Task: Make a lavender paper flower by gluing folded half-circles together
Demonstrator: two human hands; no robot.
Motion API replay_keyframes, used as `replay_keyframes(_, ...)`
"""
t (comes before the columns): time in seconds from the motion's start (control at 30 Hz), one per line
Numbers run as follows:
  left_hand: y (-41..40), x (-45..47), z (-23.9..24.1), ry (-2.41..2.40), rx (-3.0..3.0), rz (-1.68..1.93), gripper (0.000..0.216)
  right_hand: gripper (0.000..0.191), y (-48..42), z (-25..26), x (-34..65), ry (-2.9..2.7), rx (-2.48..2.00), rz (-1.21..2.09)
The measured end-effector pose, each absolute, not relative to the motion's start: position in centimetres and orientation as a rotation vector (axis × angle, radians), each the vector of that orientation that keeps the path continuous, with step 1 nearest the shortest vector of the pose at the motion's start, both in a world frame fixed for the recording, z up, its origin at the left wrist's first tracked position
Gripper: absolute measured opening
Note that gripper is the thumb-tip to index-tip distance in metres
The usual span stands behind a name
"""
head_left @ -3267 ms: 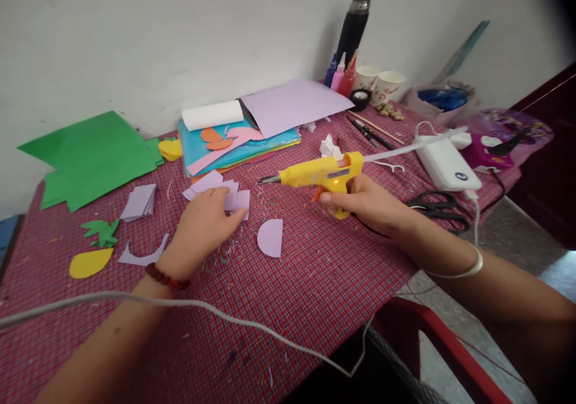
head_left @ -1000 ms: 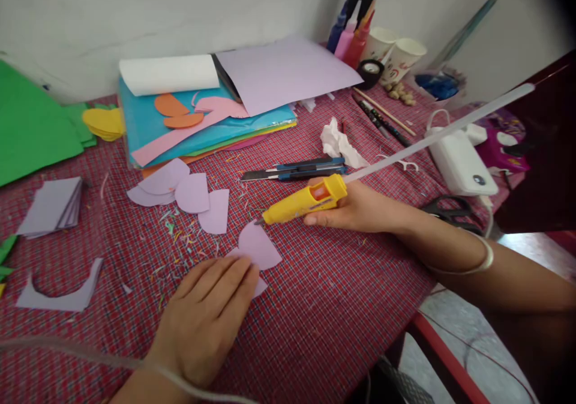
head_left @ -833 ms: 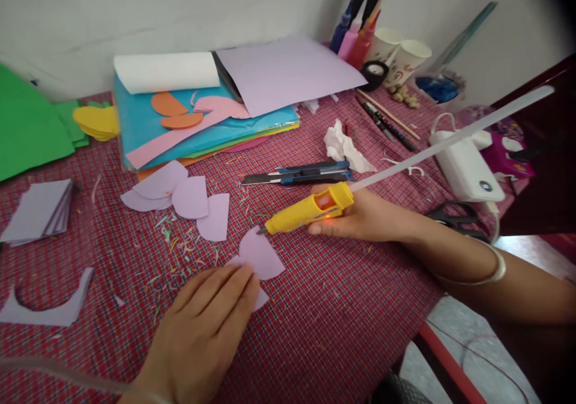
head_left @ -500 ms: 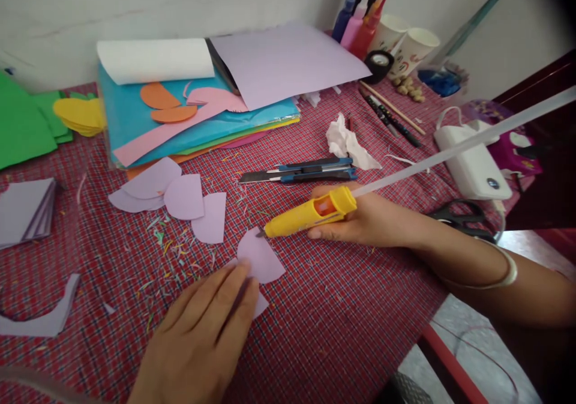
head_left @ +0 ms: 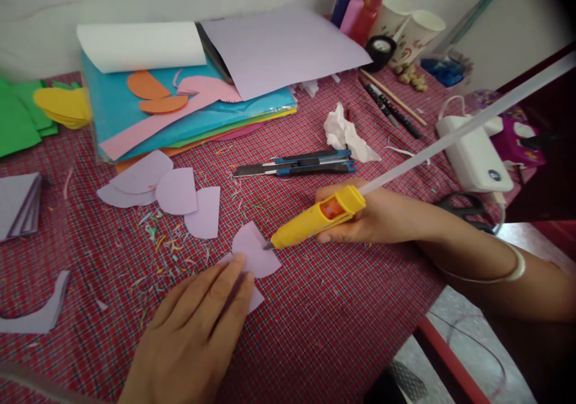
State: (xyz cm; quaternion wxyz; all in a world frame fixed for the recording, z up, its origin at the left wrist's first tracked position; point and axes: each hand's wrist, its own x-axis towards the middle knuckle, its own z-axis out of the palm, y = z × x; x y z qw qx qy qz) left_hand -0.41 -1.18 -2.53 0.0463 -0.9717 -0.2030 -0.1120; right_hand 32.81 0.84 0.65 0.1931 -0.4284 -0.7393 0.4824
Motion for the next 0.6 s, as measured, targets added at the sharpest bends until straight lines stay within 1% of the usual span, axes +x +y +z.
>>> replay_keyframes(0.3,-1.0,-0.2,-2.5,-0.595,-2.986,-0.323,0.040,0.020,0.7,1.4,32.9,-2.141,-1.158,1.382)
replay_keyframes(0.4,-1.3,0.2,-2.6,-0.651,-2.992,-0.392,0.037,0.021,0.6,1.3,32.8,-2.144,-1.145,1.376)
replay_keyframes(0.5,-1.7,0.8,-2.6,-0.779,-2.987,-0.491,0.034,0.017,0.6,1.1,32.5,-2.127,-1.151,1.389)
replay_keyframes(0.6,-1.8,1.2,-2.3,-0.803,-2.975,-0.530,0.031,0.017,0.5,0.9,32.1,-2.134,-1.193,1.319)
